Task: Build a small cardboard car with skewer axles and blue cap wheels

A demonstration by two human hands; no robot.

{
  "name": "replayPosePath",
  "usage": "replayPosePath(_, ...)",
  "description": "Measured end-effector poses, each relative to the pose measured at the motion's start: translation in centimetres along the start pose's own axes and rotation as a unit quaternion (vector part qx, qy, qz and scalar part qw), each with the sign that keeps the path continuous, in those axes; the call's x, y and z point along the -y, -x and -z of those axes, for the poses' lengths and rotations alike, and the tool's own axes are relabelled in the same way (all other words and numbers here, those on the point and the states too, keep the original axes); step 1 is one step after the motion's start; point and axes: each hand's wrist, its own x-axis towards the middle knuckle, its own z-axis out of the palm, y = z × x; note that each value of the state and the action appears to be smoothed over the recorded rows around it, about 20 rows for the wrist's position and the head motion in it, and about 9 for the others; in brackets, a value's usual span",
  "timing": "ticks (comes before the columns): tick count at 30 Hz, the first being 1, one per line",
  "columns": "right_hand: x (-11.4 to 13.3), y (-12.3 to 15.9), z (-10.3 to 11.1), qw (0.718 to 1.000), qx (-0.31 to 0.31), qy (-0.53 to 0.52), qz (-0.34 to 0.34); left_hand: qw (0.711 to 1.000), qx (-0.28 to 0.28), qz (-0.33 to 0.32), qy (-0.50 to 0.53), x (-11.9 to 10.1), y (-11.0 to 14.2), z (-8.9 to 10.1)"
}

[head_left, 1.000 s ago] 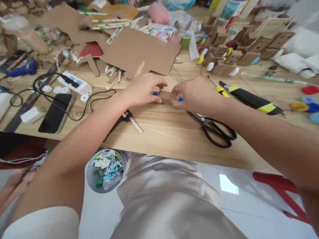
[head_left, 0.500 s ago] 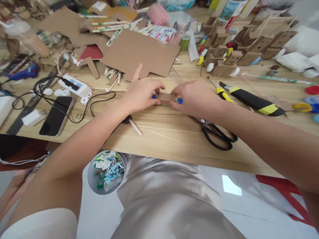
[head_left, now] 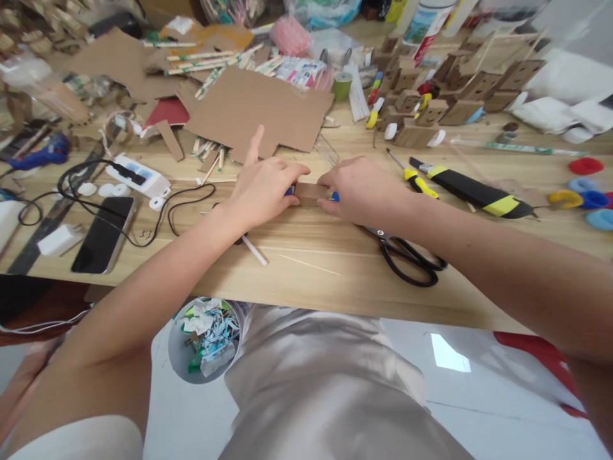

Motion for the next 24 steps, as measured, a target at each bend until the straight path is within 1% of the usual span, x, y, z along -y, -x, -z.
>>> replayPosePath(4,0.0,0.0,0.1,1.000,-0.003,-0.002,0.004,0.998,0.015,-0.029,-0.049,-0.4,-0.4,0.2)
replayPosePath(8,-0.1,-0.2,-0.1,1.000,-0.012,-0.005,-0.003,0.997,0.039,-0.059,-0.034,-0.1,-0.9,-0.5)
replayPosePath(12,-0.3,-0.3,-0.5,0.999,-0.022,-0.023,0.005,0.997,0.047,-0.051,-0.014,0.4,-1.1,-0.9)
replayPosePath(17,-1.0,-0.5,-1.1,0.998,-0.041,-0.043,0.022,0.997,0.060,-0.035,-0.017,0.2,-1.1,-0.6)
replayPosePath(21,-1.2,-0.7,-1.4,0.994,-0.072,-0.081,0.024,0.997,0.059,-0.040,-0.031,0.0,-1.2,-0.4)
replayPosePath(24,-1.0,-0.5,-1.1,0.994,-0.058,-0.086,0.016,0.996,0.061,-0.049,-0.042,0.0,-1.3,-0.6)
